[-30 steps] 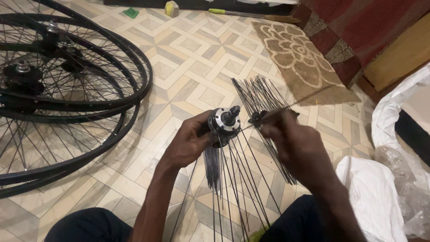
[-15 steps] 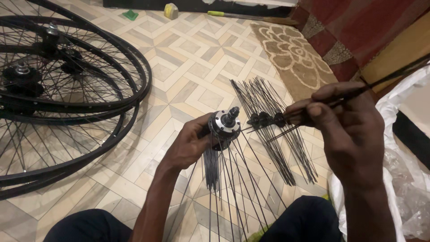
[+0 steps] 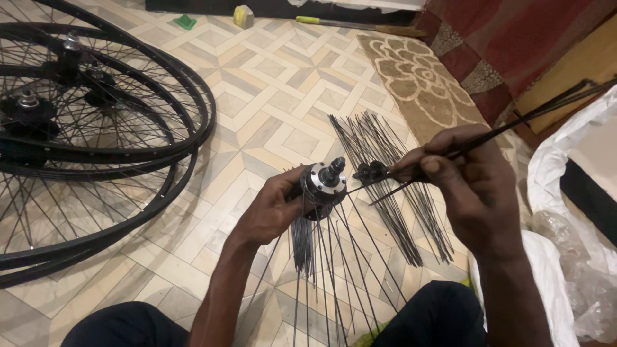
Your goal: The person inserts bicycle spokes into the holes of a bicycle hub one by one. They hold the hub in one hand and pick up spokes from the floor with the other, feeding them into the hub flanges.
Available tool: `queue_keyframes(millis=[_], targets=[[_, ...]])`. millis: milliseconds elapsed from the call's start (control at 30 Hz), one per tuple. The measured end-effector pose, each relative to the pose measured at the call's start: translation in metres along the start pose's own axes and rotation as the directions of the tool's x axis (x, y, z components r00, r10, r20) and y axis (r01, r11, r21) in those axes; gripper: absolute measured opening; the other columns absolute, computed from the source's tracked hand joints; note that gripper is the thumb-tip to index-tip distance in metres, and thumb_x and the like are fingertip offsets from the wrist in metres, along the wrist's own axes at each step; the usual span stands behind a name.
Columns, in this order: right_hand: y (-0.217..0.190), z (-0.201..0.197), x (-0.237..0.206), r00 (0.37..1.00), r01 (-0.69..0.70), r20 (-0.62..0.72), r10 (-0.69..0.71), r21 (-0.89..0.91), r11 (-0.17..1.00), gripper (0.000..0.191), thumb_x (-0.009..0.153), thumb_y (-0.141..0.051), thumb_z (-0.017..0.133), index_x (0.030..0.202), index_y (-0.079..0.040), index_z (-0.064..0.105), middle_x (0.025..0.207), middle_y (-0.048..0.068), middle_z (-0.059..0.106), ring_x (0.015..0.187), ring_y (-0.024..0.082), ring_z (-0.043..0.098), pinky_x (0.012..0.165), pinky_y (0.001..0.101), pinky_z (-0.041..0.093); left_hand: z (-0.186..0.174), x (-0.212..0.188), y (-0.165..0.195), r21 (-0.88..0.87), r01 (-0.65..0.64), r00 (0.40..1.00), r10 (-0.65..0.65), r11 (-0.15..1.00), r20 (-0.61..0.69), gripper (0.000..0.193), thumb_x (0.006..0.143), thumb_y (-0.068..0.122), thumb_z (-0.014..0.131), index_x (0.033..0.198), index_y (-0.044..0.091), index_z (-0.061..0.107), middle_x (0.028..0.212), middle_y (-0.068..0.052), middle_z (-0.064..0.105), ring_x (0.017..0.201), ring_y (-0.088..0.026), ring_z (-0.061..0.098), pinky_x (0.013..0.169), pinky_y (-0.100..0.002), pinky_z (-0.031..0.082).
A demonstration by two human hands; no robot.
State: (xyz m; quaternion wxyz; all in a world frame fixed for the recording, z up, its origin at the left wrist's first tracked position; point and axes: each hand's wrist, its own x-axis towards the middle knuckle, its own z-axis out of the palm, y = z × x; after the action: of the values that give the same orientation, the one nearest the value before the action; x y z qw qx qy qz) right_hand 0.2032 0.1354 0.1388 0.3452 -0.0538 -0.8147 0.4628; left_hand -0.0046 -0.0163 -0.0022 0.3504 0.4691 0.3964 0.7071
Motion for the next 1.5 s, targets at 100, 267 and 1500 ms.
queue_keyframes(millis=[100, 267, 1500], targets=[[0.002, -0.002, 0.001, 0.997, 0.018, 0.077, -0.025, 0.086, 0.996, 0.017, 0.105, 0.006, 0.052, 0.120, -0.002, 0.050, 0.106, 0.017, 0.072, 0.104, 0.024, 0.074, 0.092, 0.0370, 0.064, 0.000, -0.001, -0.001, 0.021, 0.011, 1.000, -0.011, 1.000, 0.010, 0.032, 0.097, 0.004, 0.067, 0.128, -0.002, 0.065, 0.100, -0.006, 0.072, 0.091, -0.014, 0.067, 0.082, -0.032, 0.059], [0.001, -0.004, 0.010, 0.985, 0.034, 0.169, -0.027, -0.039, 0.999, 0.012, 0.106, 0.001, 0.051, 0.118, -0.001, 0.051, 0.105, 0.016, 0.071, 0.105, 0.025, 0.076, 0.094, 0.0392, 0.066, 0.000, 0.000, 0.000, 0.047, 0.026, 0.999, -0.028, 0.999, 0.035, 0.032, 0.097, 0.006, 0.066, 0.128, -0.002, 0.066, 0.095, -0.006, 0.071, 0.086, -0.015, 0.067, 0.078, -0.034, 0.061], [-0.025, 0.039, -0.006, 0.972, -0.030, -0.228, 0.048, 0.081, 0.996, 0.015, 0.109, 0.001, 0.056, 0.119, 0.001, 0.044, 0.102, 0.018, 0.068, 0.098, 0.022, 0.074, 0.087, 0.0355, 0.067, 0.005, 0.003, 0.014, 0.087, 0.097, 0.990, -0.088, 0.991, -0.108, 0.027, 0.091, -0.001, 0.065, 0.117, 0.001, 0.059, 0.096, -0.011, 0.073, 0.085, -0.016, 0.071, 0.075, -0.032, 0.060]])
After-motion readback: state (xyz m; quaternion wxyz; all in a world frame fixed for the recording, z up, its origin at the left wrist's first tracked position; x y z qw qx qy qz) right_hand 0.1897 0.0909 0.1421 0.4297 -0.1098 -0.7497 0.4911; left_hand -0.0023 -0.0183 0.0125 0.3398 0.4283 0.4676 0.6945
